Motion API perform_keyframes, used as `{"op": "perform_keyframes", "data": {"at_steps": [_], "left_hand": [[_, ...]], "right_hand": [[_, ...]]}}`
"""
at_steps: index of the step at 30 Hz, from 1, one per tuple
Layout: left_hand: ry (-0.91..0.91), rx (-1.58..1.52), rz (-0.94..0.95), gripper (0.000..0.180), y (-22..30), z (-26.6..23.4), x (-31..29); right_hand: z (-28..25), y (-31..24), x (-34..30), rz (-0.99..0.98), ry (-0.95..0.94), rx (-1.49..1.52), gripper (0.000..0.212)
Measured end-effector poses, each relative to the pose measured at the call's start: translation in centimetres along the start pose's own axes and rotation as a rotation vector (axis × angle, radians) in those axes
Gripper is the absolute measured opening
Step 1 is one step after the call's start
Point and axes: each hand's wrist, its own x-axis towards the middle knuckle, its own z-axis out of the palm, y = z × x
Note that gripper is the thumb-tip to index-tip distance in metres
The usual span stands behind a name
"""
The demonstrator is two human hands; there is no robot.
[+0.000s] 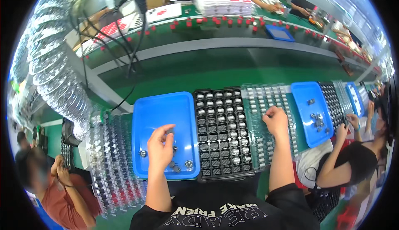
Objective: Picking electronic camera/sensor components from a blue tray and placing them into a black sorting grid tray.
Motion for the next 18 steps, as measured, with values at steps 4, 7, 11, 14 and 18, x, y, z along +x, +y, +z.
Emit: {"op": "perform_keyframes", "data": {"at_steps": [4,7,11,14,18], "left_hand": [[0.033,-0.925,-0.347,0.019,-3.1,-0.8,-0.3],[-0.043,-1.173,-0.420,0.014,-3.5,-2.0,-0.4],[-0.141,-1.108,-0.289,0.024,-2.8,-1.1,0.0],[-0.102,-0.969,-0.207,0.029,0.3,-0.7,-1.1],[-0.266,-0.953,-0.059,0.040,0.4,0.0,-2.7]], "right_hand": [[-0.6,0.3,-0.9,-0.139,-0.025,0.052,0.006],[-1.1,0.8,-1.2,-0.070,-0.158,0.144,0.016],[-1.6,0.2,-0.8,-0.140,-0.052,0.054,0.020],[-1.8,-3.7,-2.2,-0.003,-0.060,0.493,0.014],[-1.5,-11.6,-7.2,-0.072,-0.259,0.964,0.019]]}}
